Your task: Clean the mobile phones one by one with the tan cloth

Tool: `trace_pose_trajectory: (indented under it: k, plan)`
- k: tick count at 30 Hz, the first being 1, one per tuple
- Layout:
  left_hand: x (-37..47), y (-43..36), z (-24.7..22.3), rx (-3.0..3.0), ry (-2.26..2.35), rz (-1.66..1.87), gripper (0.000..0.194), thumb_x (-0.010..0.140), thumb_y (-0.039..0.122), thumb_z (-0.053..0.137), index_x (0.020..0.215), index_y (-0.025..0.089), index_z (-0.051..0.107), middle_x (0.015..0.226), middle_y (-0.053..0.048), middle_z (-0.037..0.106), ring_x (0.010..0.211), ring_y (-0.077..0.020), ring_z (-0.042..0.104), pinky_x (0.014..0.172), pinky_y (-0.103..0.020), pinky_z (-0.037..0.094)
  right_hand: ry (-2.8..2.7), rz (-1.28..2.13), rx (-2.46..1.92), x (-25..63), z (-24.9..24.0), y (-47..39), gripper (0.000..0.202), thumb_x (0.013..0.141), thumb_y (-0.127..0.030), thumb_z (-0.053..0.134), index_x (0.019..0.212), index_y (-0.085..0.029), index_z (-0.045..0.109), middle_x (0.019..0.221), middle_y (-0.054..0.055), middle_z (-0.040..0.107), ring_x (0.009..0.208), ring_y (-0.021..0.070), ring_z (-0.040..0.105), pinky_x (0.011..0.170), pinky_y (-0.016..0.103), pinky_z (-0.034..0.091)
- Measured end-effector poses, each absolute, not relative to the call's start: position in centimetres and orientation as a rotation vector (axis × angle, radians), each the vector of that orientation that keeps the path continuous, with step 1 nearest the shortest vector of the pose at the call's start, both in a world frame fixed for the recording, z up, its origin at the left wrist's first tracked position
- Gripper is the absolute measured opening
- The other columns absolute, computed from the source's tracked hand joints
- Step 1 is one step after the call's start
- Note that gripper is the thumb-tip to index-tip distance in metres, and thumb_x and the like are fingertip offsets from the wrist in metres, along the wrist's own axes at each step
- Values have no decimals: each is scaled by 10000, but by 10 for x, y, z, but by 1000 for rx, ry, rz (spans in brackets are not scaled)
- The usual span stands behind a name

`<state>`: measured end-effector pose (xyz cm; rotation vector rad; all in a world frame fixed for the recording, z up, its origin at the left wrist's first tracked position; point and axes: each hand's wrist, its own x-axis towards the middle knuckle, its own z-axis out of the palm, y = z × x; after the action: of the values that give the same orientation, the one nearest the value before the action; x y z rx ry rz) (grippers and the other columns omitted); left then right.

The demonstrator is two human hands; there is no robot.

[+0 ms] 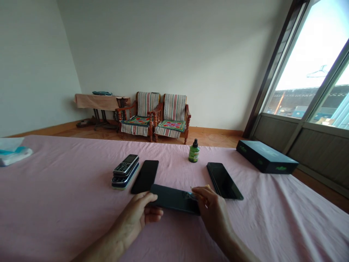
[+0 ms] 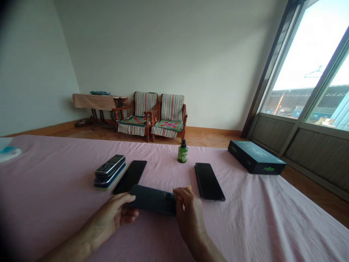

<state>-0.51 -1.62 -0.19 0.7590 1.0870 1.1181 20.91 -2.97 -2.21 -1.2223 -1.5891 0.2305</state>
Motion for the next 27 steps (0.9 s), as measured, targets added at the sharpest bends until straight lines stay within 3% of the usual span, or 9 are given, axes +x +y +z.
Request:
trace_pose_trajectory:
  k: [6, 10, 16, 21, 24, 27]
  plan:
    - [8, -31, -5, 637, 970, 1199, 211, 696, 47, 708, 878, 126, 636, 843, -77, 731, 742, -223, 733, 709, -327, 618, -1540, 253, -1214, 212, -22, -26, 294, 783, -86, 450, 877, -163, 718, 800, 52, 681, 681, 149, 646, 604, 223, 513]
    - [16, -47, -13, 609, 916, 1080, 198, 702, 98, 755, 856, 138, 638, 880, -81, 736, 864, -244, 722, 803, -335, 589, -1539, 235, -1215, 214, -24, -25, 291, 780, -91, 457, 873, -167, 722, 798, 53, 682, 693, 153, 650, 596, 223, 517]
    - [10, -60, -22, 766, 928, 602, 321, 798, 444, 695, 809, 137, 603, 706, -96, 732, 628, -172, 707, 504, -186, 501, -1633, 290, -1139, 211, -23, -25, 311, 805, -77, 444, 905, -180, 720, 837, 51, 696, 727, 145, 656, 625, 220, 529]
    - [3, -51, -23, 1040, 996, 491, 370, 833, 529, 590, 753, 169, 560, 558, -30, 663, 421, -130, 592, 374, -157, 362, -1884, 286, -984, 204, -24, -29, 345, 811, -19, 461, 931, -217, 717, 891, 35, 723, 829, 155, 643, 719, 272, 533]
    - [4, -49, -20, 1438, 1078, 681, 276, 849, 404, 594, 693, 180, 556, 574, -2, 621, 444, -134, 568, 427, -204, 419, -2002, 250, -977, 201, -29, -29, 354, 794, -1, 467, 895, -226, 721, 892, 25, 740, 845, 171, 637, 745, 310, 527]
    - [7, -51, -14, 2008, 1076, 899, 86, 746, 106, 666, 719, 183, 643, 775, -26, 650, 720, -183, 633, 669, -280, 517, -2089, 86, -1057, 201, -34, -29, 337, 802, -37, 497, 933, -248, 723, 957, 24, 747, 953, 226, 633, 797, 398, 513]
